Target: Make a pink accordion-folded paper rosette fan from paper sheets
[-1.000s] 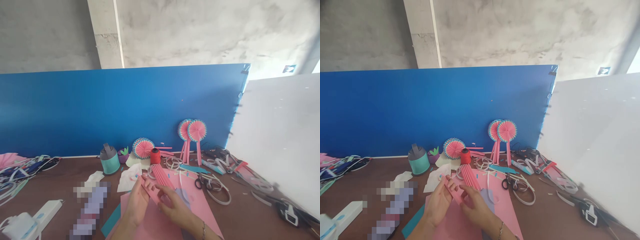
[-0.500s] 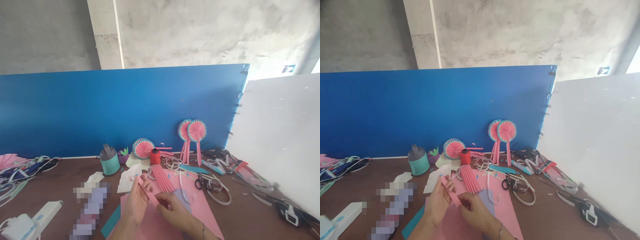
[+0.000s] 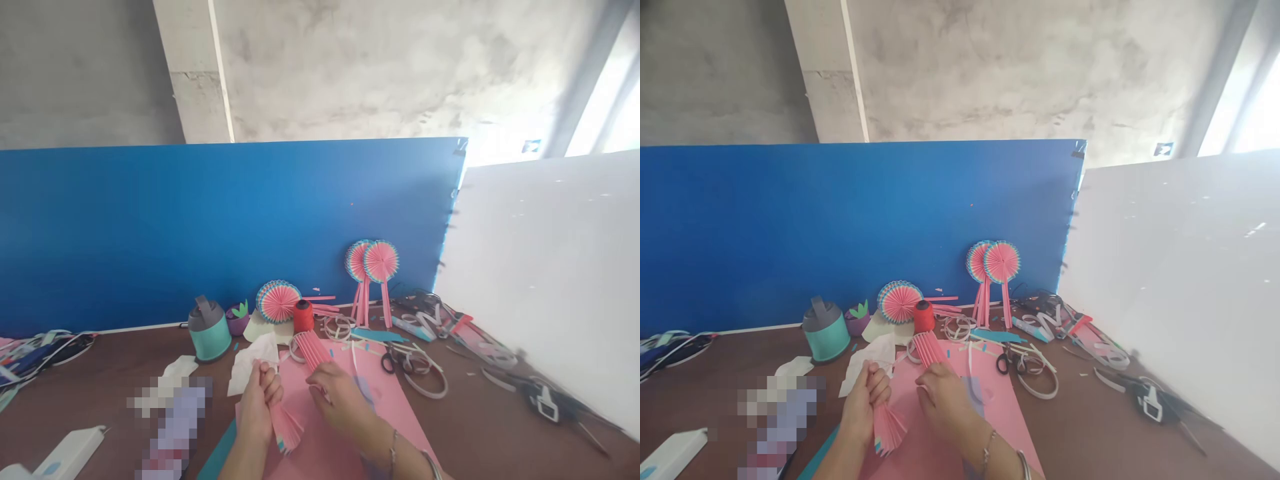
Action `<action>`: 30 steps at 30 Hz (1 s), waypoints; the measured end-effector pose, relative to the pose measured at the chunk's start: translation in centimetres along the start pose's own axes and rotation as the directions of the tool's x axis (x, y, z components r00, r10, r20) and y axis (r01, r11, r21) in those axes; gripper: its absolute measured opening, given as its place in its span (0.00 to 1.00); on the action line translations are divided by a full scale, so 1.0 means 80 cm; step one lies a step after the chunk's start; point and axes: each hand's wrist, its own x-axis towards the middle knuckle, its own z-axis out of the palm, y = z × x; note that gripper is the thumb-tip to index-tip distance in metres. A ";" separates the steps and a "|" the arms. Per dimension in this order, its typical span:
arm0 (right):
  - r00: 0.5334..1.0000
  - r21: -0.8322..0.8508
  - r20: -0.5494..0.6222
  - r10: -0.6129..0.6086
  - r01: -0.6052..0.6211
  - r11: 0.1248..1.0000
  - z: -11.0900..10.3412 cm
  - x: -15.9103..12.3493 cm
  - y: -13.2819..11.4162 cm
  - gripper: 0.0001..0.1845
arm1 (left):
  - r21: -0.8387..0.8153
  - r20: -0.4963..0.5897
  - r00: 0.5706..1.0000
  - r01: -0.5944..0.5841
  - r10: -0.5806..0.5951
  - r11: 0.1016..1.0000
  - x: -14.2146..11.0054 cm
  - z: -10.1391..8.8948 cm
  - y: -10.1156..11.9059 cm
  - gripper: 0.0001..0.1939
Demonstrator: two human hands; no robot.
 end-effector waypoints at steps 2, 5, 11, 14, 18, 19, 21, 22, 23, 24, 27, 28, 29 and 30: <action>0.999 -0.139 0.053 0.005 0.003 0.990 0.000 0.013 0.003 0.13 | 0.008 -0.002 1.000 -0.001 0.001 1.000 0.001 -0.001 0.001 0.21; 0.991 -0.296 0.134 0.006 0.034 0.954 0.005 0.030 0.003 0.14 | 0.010 0.015 1.000 0.024 -0.024 1.000 -0.002 0.004 0.002 0.20; 0.981 -0.207 0.191 -0.023 0.063 0.976 -0.015 0.044 0.010 0.22 | -0.056 0.016 0.996 0.087 -0.086 0.995 -0.014 0.023 0.008 0.13; 0.963 -0.230 0.108 0.248 -0.218 0.948 -0.063 0.035 0.032 0.17 | -0.084 -0.009 0.996 0.091 -0.092 0.992 -0.016 0.027 0.010 0.15; 0.859 -0.363 0.022 0.512 -0.470 0.804 -0.133 0.010 0.080 0.12 | -0.104 0.011 0.995 0.102 -0.102 0.989 -0.015 0.026 0.008 0.17; 0.827 -0.391 0.009 0.563 -0.515 0.763 -0.144 0.003 0.091 0.10 | -0.106 0.015 0.995 0.103 -0.102 0.989 -0.015 0.025 0.006 0.17; 0.782 -0.429 -0.061 0.620 -0.582 0.691 -0.154 -0.009 0.109 0.09 | -0.099 0.021 0.994 0.108 -0.106 0.989 -0.014 0.023 0.002 0.17; 0.763 -0.435 -0.098 0.639 -0.610 0.662 -0.155 -0.013 0.114 0.09 | -0.089 0.021 0.993 0.115 -0.114 0.989 -0.014 0.022 0.000 0.18; 0.745 -0.436 -0.131 0.654 -0.635 0.637 -0.153 -0.016 0.118 0.10 | -0.070 0.023 0.992 0.127 -0.126 0.989 -0.015 0.022 -0.002 0.18; 0.737 -0.432 -0.160 0.657 -0.650 0.625 -0.150 -0.018 0.120 0.11 | -0.048 0.023 0.990 0.142 -0.141 0.989 -0.015 0.021 -0.004 0.18; 0.771 -0.413 -0.191 0.608 -0.625 0.662 -0.138 -0.018 0.118 0.15 | 0.007 0.021 0.986 0.164 -0.164 0.986 -0.016 0.020 -0.007 0.18; 0.791 -0.406 -0.187 0.582 -0.602 0.688 -0.134 -0.017 0.116 0.15 | 0.019 0.016 0.985 0.172 -0.172 0.985 -0.017 0.021 -0.007 0.18; 0.814 -0.397 -0.179 0.553 -0.574 0.716 -0.130 -0.016 0.113 0.15 | 0.030 0.008 0.983 0.184 -0.184 0.982 -0.018 0.022 -0.008 0.18; 0.836 -0.389 -0.168 0.522 -0.543 0.744 -0.126 -0.015 0.111 0.15 | 0.042 0.003 0.981 0.195 -0.195 0.980 -0.020 0.024 -0.008 0.17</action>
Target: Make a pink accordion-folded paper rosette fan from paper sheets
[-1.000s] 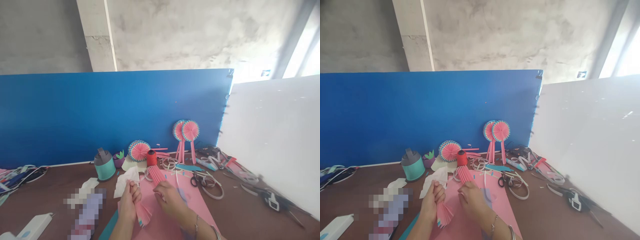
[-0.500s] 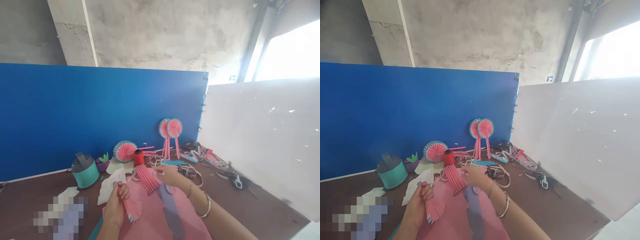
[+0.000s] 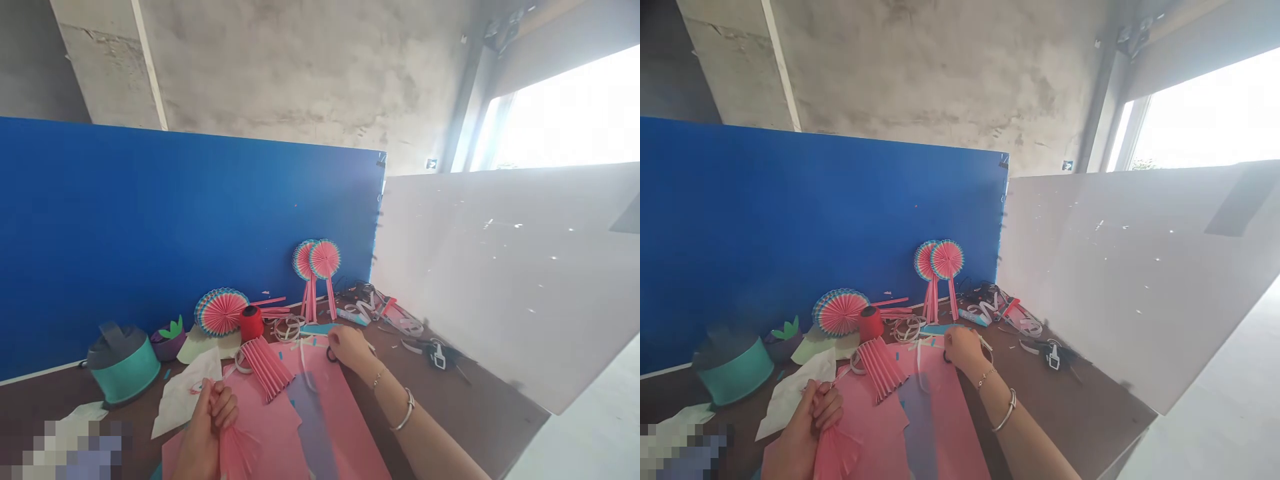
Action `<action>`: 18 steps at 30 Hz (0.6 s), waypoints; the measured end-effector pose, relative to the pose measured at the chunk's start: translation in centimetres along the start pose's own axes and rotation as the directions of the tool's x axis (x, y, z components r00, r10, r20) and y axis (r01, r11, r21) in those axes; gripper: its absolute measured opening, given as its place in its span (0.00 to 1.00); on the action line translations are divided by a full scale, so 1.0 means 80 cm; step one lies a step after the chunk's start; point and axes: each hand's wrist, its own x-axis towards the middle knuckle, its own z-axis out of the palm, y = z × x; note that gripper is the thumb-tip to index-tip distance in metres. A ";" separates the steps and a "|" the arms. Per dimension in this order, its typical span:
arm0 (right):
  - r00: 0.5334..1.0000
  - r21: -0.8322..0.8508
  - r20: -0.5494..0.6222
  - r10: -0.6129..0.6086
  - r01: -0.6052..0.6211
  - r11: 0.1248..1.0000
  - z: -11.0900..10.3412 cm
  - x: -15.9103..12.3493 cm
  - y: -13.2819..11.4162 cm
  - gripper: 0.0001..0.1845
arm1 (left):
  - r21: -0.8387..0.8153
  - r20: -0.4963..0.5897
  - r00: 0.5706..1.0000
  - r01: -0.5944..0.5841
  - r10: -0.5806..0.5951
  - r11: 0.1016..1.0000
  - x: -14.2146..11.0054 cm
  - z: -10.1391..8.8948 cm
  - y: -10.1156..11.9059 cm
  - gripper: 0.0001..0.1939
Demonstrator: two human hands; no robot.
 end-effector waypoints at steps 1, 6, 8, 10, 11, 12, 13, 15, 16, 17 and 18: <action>0.999 0.017 0.001 -0.041 0.041 0.999 0.003 -0.002 -0.004 0.15 | 0.014 -0.001 1.000 0.008 -0.008 1.000 -0.002 0.002 -0.001 0.17; 0.977 0.083 0.038 -0.209 0.206 0.975 0.024 -0.015 -0.027 0.14 | 0.042 0.017 1.000 0.023 -0.024 0.999 -0.013 0.013 -0.005 0.15; 0.963 0.101 0.052 -0.266 0.260 0.960 0.033 -0.022 -0.039 0.12 | 0.015 0.009 0.999 0.033 -0.033 0.999 -0.012 0.014 -0.007 0.11; 0.954 0.124 0.051 -0.295 0.287 0.950 0.040 -0.027 -0.053 0.12 | -0.005 0.016 0.999 0.029 -0.029 1.000 -0.010 0.014 -0.009 0.08; 0.955 0.133 0.047 -0.291 0.283 0.950 0.042 -0.029 -0.060 0.17 | -0.010 0.020 0.999 0.028 -0.028 1.000 -0.008 0.013 -0.009 0.08; 0.960 0.137 0.049 -0.276 0.268 0.954 0.044 -0.031 -0.067 0.23 | -0.015 0.013 0.999 0.032 -0.032 0.999 -0.007 0.014 -0.010 0.09; 0.966 0.135 0.056 -0.253 0.243 0.961 0.045 -0.033 -0.074 0.31 | -0.018 -0.007 0.999 0.037 -0.037 0.999 -0.006 0.014 -0.010 0.11; 0.975 0.110 0.073 -0.207 0.199 0.974 0.048 -0.034 -0.088 0.40 | -0.024 -0.038 0.999 0.023 -0.024 0.999 -0.006 0.014 -0.010 0.13; 0.977 0.093 0.077 -0.196 0.189 0.978 0.050 -0.034 -0.094 0.40 | -0.024 -0.043 0.999 0.008 -0.009 1.000 -0.006 0.015 -0.010 0.13; 0.977 0.077 0.073 -0.200 0.194 0.978 0.053 -0.034 -0.099 0.38 | -0.021 -0.035 0.999 -0.006 0.005 1.000 -0.008 0.015 -0.010 0.13; 0.973 0.061 0.072 -0.220 0.215 0.975 0.056 -0.033 -0.104 0.34 | -0.018 -0.016 1.000 -0.013 0.012 1.000 -0.009 0.014 -0.009 0.12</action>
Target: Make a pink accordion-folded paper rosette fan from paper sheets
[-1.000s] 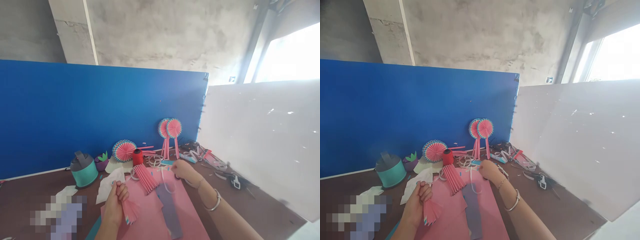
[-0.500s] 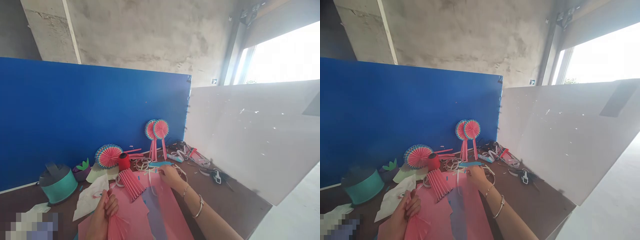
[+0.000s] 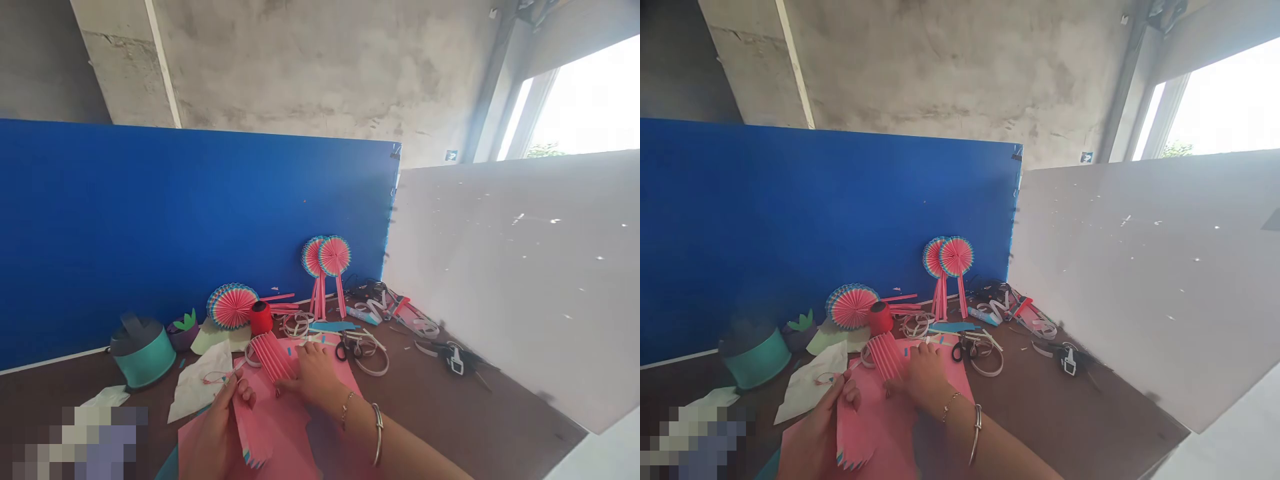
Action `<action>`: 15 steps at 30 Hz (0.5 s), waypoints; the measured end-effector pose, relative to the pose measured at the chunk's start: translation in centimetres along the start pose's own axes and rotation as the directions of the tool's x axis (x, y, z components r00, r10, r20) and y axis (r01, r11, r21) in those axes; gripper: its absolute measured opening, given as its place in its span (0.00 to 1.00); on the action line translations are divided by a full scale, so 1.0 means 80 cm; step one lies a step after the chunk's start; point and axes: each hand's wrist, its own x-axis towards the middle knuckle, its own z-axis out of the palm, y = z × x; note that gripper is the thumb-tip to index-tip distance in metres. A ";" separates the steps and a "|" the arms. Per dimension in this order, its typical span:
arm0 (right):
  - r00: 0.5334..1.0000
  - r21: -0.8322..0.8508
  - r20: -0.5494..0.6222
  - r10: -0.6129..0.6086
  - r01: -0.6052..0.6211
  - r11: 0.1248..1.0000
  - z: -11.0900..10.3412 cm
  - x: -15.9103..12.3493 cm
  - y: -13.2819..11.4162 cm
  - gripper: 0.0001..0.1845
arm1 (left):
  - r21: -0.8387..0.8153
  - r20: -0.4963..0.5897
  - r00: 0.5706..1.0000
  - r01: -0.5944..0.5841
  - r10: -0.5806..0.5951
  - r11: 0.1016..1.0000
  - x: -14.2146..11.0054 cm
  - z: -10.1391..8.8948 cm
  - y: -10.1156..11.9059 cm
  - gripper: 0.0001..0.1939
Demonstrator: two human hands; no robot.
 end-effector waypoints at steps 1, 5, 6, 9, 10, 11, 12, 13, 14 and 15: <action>0.999 -0.015 0.004 -0.035 0.035 0.999 0.004 0.002 -0.003 0.28 | 0.004 0.022 1.000 0.000 0.000 1.000 -0.001 -0.001 0.000 0.12; 0.980 -0.021 0.057 -0.193 0.194 0.981 0.017 0.010 -0.007 0.14 | 0.001 0.049 0.999 0.021 -0.021 1.000 0.002 -0.006 0.001 0.14; 0.976 -0.011 0.061 -0.211 0.212 0.977 0.019 0.013 -0.006 0.13 | -0.002 0.047 0.999 0.025 -0.025 1.000 0.003 -0.008 0.000 0.14; 0.982 -0.003 0.029 -0.188 0.189 0.982 0.020 0.028 0.004 0.13 | 0.006 0.095 0.994 0.046 -0.046 0.999 0.009 -0.016 -0.002 0.14; 0.988 -0.012 0.002 -0.158 0.158 0.987 0.019 0.036 0.009 0.14 | 0.015 0.111 0.993 0.046 -0.048 0.999 0.011 -0.019 -0.003 0.13; 0.991 -0.022 -0.023 -0.130 0.129 0.991 0.018 0.044 0.015 0.15 | 0.024 0.115 0.992 0.038 -0.041 0.999 0.013 -0.022 -0.004 0.11; 0.992 -0.030 -0.047 -0.113 0.112 0.993 0.017 0.053 0.021 0.16 | 0.033 0.114 0.993 0.025 -0.029 0.999 0.014 -0.024 -0.005 0.08; 0.992 -0.036 -0.067 -0.106 0.104 0.994 0.017 0.062 0.026 0.17 | 0.038 0.111 0.994 0.017 -0.021 0.999 0.015 -0.026 -0.005 0.06; 0.992 -0.043 -0.075 -0.103 0.100 0.994 0.018 0.070 0.031 0.17 | 0.038 0.111 0.994 0.015 -0.019 0.999 0.017 -0.028 -0.006 0.06; 0.992 -0.050 -0.080 -0.101 0.097 0.994 0.018 0.077 0.035 0.18 | 0.036 0.119 0.993 0.021 -0.025 0.999 0.018 -0.030 -0.006 0.07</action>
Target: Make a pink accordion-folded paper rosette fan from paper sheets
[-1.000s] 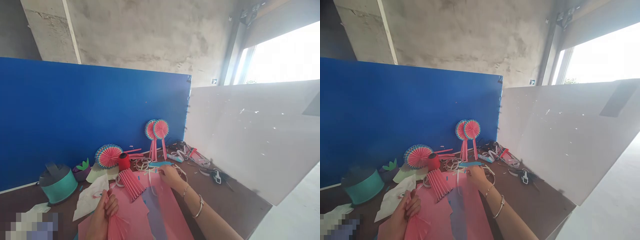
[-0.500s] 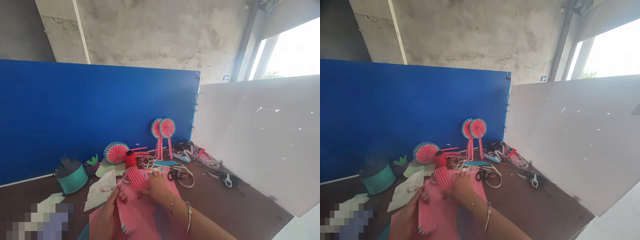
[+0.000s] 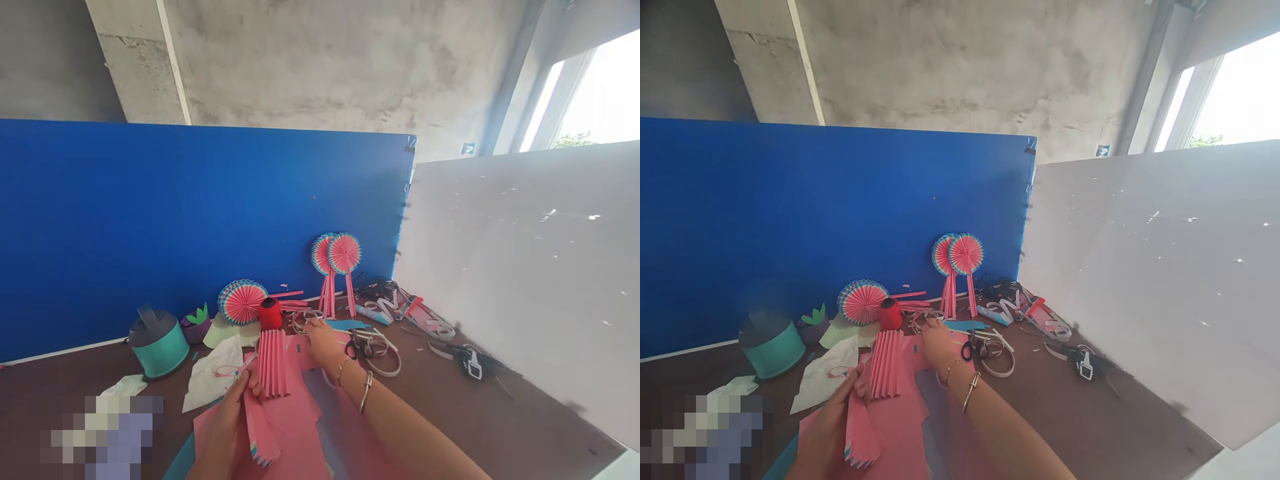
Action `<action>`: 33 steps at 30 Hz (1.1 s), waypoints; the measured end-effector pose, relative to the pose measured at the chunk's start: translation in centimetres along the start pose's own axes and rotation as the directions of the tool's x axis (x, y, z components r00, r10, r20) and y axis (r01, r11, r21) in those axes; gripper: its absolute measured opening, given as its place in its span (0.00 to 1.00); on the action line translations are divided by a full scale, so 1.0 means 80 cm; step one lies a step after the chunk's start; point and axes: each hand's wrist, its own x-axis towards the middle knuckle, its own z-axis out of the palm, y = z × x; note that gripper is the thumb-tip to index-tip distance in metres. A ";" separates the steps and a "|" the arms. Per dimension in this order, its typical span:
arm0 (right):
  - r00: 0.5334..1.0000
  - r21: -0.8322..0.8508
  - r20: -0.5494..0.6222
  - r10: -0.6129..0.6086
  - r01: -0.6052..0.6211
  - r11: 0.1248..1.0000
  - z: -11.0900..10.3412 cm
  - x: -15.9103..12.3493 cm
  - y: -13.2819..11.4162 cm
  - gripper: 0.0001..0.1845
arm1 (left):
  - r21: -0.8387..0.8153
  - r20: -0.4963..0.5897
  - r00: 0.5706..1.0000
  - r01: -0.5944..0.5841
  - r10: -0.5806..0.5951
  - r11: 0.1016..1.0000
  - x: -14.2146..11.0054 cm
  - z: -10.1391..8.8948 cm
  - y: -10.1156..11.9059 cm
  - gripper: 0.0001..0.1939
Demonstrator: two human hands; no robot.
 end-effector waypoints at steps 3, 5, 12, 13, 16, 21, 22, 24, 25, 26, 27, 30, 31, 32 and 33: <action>1.000 -0.008 -0.018 -0.005 0.005 1.000 0.005 0.011 0.008 0.16 | -0.022 0.031 0.999 0.029 -0.029 0.999 0.003 -0.004 0.000 0.11; 0.999 0.003 -0.041 -0.024 0.024 1.000 0.006 0.010 0.008 0.15 | -0.019 0.020 0.999 0.028 -0.028 0.999 0.004 -0.004 0.000 0.12; 0.982 0.114 -0.024 -0.187 0.188 0.975 0.012 -0.002 -0.013 0.11 | 0.028 0.015 1.000 0.015 -0.016 0.999 -0.002 0.004 0.001 0.16; 0.985 0.123 -0.026 -0.172 0.174 0.977 0.013 0.001 -0.012 0.13 | 0.029 0.013 1.000 0.014 -0.014 0.999 -0.003 0.005 0.001 0.16; 0.998 0.128 -0.051 -0.036 0.043 0.991 0.017 0.020 0.001 0.20 | 0.020 0.003 1.000 0.016 -0.016 1.000 -0.004 0.005 0.001 0.14; 0.999 0.203 -0.007 0.043 -0.041 0.978 0.025 0.049 0.028 0.17 | 0.019 -0.008 1.000 0.018 -0.018 1.000 0.001 -0.001 -0.001 0.16; 0.999 0.242 -0.012 0.050 -0.046 0.969 0.026 0.053 0.030 0.15 | 0.020 -0.008 1.000 0.016 -0.016 1.000 0.001 -0.001 -0.001 0.17; 0.997 0.344 -0.034 0.070 -0.054 0.937 0.026 0.061 0.032 0.12 | 0.024 -0.010 1.000 0.016 -0.015 1.000 0.000 0.000 0.000 0.17; 0.996 0.405 -0.041 0.085 -0.061 0.912 0.025 0.065 0.032 0.10 | 0.026 -0.015 1.000 0.017 -0.017 1.000 0.000 0.001 0.000 0.17; 0.994 0.471 -0.042 0.103 -0.071 0.879 0.023 0.069 0.032 0.08 | 0.025 -0.022 1.000 0.014 -0.013 1.000 -0.001 0.003 0.001 0.15; 0.992 0.541 -0.035 0.123 -0.084 0.837 0.021 0.073 0.033 0.07 | 0.021 -0.032 0.999 0.007 -0.006 1.000 -0.002 0.005 0.002 0.14; 0.985 0.742 0.006 0.171 -0.119 0.660 0.008 0.083 0.034 0.14 | 0.009 -0.052 0.998 -0.020 0.020 1.000 -0.002 0.010 0.003 0.12; 0.983 0.798 0.015 0.182 -0.121 0.591 0.002 0.084 0.034 0.17 | 0.008 -0.047 0.999 -0.025 0.025 1.000 -0.002 0.010 0.004 0.13; 0.981 0.845 0.019 0.193 -0.120 0.522 -0.005 0.083 0.034 0.19 | 0.008 -0.038 0.999 -0.026 0.027 1.000 -0.002 0.010 0.004 0.13; 0.979 0.883 0.020 0.204 -0.113 0.455 -0.012 0.081 0.034 0.20 | 0.012 -0.029 0.999 -0.022 0.023 1.000 -0.001 0.009 0.004 0.14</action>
